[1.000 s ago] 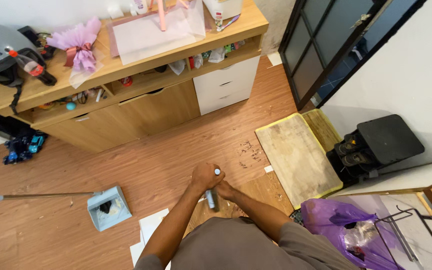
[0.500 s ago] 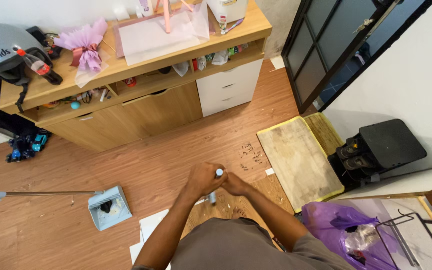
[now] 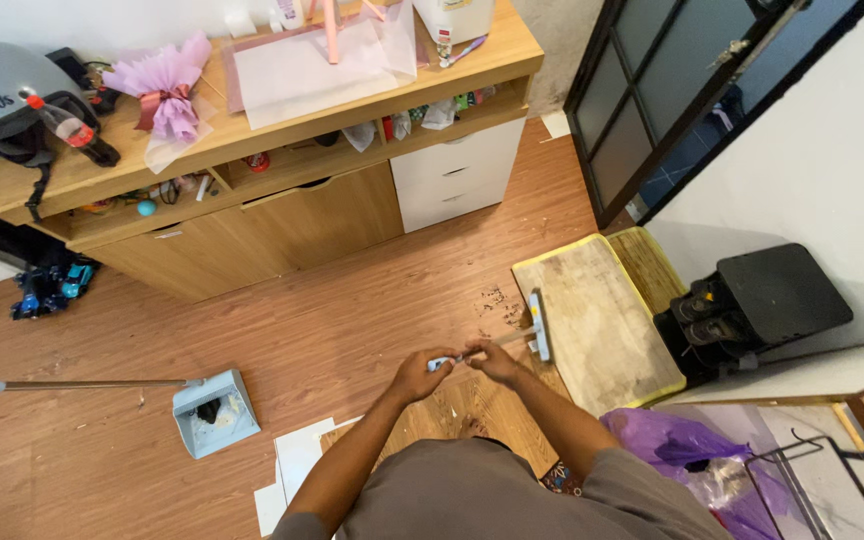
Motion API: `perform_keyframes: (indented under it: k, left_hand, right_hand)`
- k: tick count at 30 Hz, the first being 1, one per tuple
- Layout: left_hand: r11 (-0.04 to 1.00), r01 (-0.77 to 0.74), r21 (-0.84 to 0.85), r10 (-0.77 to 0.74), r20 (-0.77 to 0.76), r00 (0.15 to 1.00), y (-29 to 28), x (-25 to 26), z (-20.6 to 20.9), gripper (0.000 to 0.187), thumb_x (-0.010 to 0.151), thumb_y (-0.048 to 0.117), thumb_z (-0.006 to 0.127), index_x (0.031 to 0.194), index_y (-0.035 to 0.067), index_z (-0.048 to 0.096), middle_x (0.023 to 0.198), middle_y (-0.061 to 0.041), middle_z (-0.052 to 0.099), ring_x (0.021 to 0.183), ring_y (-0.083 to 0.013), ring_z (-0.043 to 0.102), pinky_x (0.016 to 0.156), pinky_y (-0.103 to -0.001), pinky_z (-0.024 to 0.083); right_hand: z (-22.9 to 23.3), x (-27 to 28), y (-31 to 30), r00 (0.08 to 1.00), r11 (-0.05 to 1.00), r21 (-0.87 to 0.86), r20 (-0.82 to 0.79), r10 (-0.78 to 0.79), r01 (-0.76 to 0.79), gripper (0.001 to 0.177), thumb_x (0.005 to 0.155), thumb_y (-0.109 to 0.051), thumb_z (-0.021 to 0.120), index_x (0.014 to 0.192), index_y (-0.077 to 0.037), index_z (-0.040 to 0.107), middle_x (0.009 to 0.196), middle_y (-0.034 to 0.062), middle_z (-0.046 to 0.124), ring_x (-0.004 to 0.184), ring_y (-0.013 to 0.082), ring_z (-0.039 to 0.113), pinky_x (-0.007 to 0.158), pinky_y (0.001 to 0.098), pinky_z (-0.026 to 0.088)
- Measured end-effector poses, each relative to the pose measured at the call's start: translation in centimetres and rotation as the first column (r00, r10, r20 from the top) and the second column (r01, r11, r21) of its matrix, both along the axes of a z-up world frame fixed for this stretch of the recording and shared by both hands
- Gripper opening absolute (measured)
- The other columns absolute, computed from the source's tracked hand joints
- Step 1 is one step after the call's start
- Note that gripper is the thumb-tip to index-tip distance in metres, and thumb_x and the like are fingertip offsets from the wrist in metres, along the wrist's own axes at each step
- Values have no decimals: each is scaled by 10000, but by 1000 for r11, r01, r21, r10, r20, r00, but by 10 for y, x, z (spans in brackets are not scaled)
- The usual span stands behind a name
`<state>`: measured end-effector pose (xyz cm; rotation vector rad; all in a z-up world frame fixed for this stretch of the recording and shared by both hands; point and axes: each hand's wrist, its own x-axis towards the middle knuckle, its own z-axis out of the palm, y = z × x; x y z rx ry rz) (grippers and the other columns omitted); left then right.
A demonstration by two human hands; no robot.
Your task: The person assembles a small handheld squeegee tool and uses it to wipe debris from the wooden floor into a blue dustpan.
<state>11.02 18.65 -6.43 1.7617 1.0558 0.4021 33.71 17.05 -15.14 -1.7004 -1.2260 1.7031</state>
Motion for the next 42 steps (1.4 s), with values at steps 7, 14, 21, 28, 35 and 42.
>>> perform_keyframes:
  k: [7,14,21,28,35,42]
  left_hand:
    - [994,-104,20,106,-186,977,9,-39,-1,278,957,376,631,1084,183,786,1060,-93,786,936,-252,744,861,-399,525]
    - [907,-101,409,193,-191,963,18,-81,54,249,814,339,683,845,117,794,779,-151,744,738,-346,731,672,-444,574]
    - [893,111,436,102,-435,895,-14,-66,75,290,806,351,680,846,85,789,785,-178,725,740,-371,707,681,-493,556]
    - [853,56,519,123,-304,945,-17,-56,131,300,842,347,686,809,61,773,750,-181,725,690,-362,703,664,-459,558]
    - [933,24,358,46,-185,982,-12,-28,138,304,909,346,634,912,81,783,748,-124,751,652,-261,726,653,-403,561]
    - [988,-142,57,141,26,990,5,12,73,278,975,326,653,1048,85,771,765,-130,718,699,-222,657,665,-367,522]
  right_hand:
    - [-12,-83,-16,994,995,53,-70,87,-84,744,931,-103,647,1572,-207,285,1590,143,346,1435,295,414,1129,412,494]
    - [7,-153,-11,943,955,222,-221,248,-199,765,928,-67,637,1574,-116,232,1588,164,395,1483,260,382,1181,431,373]
    - [35,-178,-22,885,940,142,-317,341,-311,467,1074,-276,477,1502,-91,457,1499,69,527,1389,175,473,1122,365,417]
    - [51,-151,-15,829,929,261,-431,356,-263,391,1080,-208,500,1402,12,536,1369,122,623,1258,216,588,1047,410,528]
    - [79,-71,-13,938,945,119,-134,321,-306,412,1066,-254,532,1435,-94,448,1379,92,566,1318,199,530,1110,392,455]
    - [9,8,15,966,932,256,110,236,-257,270,1009,-241,629,1210,-81,545,1259,111,656,1239,218,624,1063,359,498]
